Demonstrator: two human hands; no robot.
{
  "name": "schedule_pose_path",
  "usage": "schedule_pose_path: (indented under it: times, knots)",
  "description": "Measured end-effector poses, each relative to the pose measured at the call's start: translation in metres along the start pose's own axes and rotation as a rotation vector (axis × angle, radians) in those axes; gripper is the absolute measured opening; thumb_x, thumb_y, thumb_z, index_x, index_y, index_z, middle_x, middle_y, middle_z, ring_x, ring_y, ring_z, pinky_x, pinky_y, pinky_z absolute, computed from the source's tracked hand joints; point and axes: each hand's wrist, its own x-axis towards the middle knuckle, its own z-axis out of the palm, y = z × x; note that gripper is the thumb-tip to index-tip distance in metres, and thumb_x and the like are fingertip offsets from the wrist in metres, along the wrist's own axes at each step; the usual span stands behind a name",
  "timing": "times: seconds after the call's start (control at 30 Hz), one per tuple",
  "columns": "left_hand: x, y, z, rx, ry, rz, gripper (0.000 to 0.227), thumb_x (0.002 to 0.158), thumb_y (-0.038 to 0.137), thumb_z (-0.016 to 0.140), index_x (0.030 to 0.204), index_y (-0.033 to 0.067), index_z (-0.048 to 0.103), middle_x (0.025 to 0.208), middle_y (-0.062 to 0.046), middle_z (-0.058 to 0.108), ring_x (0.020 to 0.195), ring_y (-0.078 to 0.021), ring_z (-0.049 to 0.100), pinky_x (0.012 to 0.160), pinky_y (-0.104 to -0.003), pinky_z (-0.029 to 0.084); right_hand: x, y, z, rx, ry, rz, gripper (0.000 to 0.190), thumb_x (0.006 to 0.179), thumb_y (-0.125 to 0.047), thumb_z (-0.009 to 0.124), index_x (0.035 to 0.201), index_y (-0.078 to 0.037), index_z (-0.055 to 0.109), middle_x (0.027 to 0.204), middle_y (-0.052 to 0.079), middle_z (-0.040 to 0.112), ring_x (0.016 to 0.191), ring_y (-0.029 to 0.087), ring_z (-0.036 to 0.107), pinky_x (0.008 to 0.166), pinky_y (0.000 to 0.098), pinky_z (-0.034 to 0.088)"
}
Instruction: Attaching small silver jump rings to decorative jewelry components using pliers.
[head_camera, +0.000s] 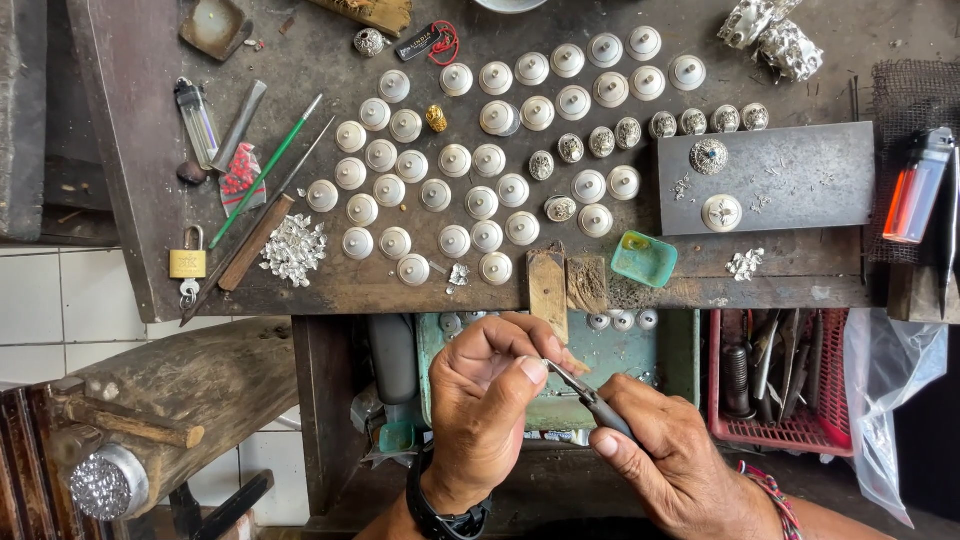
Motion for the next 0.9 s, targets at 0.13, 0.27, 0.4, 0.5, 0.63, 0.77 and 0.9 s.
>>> schedule_pose_path:
  times: [0.13, 0.27, 0.4, 0.5, 0.63, 0.77, 0.9]
  knots:
    - [0.000, 0.000, 0.000, 0.011, 0.010, 0.011, 0.004, 0.074, 0.005, 0.052, 0.071, 0.0039, 0.052, 0.077, -0.011, 0.053, 0.066, -0.0250, 0.057, 0.068, -0.037, 0.052, -0.004, 0.007, 0.001, -0.045, 0.002, -0.025, 0.033, 0.090, -0.028, 0.038, 0.065, -0.006, 0.038, 0.061, 0.002, 0.032, 0.049, 0.016, 0.034, 0.044, 0.0295, 0.028]
    - [0.000, 0.002, 0.002, 0.015, 0.016, 0.005, 0.004, 0.073, 0.006, 0.052, 0.069, 0.0039, 0.052, 0.077, -0.011, 0.054, 0.067, -0.0249, 0.057, 0.069, -0.037, 0.050, -0.001, 0.001, -0.001, 0.016, 0.021, -0.023, 0.033, 0.089, -0.029, 0.038, 0.067, -0.005, 0.041, 0.062, 0.002, 0.034, 0.051, 0.015, 0.035, 0.046, 0.0282, 0.030]
    - [-0.001, 0.004, 0.006, 0.060, -0.042, -0.054, 0.004, 0.074, 0.004, 0.054, 0.070, 0.0041, 0.055, 0.079, -0.011, 0.055, 0.069, -0.0231, 0.059, 0.069, -0.034, 0.050, 0.003, -0.009, -0.006, -0.090, 0.213, -0.210, 0.019, 0.083, -0.015, 0.047, 0.074, 0.001, 0.045, 0.069, 0.009, 0.048, 0.056, 0.020, 0.046, 0.052, 0.0270, 0.038]
    - [-0.005, 0.002, 0.009, 0.177, -0.115, -0.144, 0.006, 0.075, 0.004, 0.054, 0.069, 0.0032, 0.057, 0.079, -0.012, 0.058, 0.068, -0.0196, 0.058, 0.063, -0.027, 0.048, -0.005, -0.003, -0.010, -0.260, 0.366, -0.374, 0.032, 0.075, 0.001, 0.058, 0.086, -0.001, 0.028, 0.076, 0.016, 0.056, 0.060, 0.019, 0.055, 0.050, 0.0229, 0.045]
    - [-0.007, -0.003, 0.012, 0.357, -0.220, -0.135, 0.007, 0.075, 0.009, 0.056, 0.070, 0.0051, 0.058, 0.080, -0.013, 0.059, 0.073, -0.0145, 0.056, 0.066, -0.025, 0.047, -0.001, -0.008, -0.015, -0.289, 0.412, -0.352, 0.028, 0.074, 0.002, 0.058, 0.070, -0.002, 0.031, 0.074, 0.017, 0.058, 0.063, 0.021, 0.061, 0.053, 0.0247, 0.051]
    - [-0.005, -0.002, 0.017, 0.553, -0.283, -0.037, 0.012, 0.080, 0.017, 0.056, 0.074, 0.0067, 0.058, 0.083, -0.010, 0.060, 0.076, -0.0150, 0.059, 0.070, -0.024, 0.048, -0.002, -0.003, -0.017, -0.227, 0.399, -0.426, 0.034, 0.081, 0.002, 0.056, 0.102, 0.001, 0.029, 0.078, 0.016, 0.056, 0.064, 0.022, 0.057, 0.058, 0.0293, 0.050]
    - [-0.002, 0.003, 0.022, 0.757, -0.314, 0.093, 0.009, 0.079, 0.014, 0.055, 0.074, 0.0074, 0.058, 0.082, -0.009, 0.063, 0.076, -0.0163, 0.062, 0.072, -0.027, 0.050, -0.006, 0.001, -0.018, -0.187, 0.369, -0.387, 0.036, 0.083, 0.001, 0.054, 0.109, -0.002, 0.028, 0.083, 0.015, 0.055, 0.059, 0.016, 0.046, 0.050, 0.0227, 0.040]
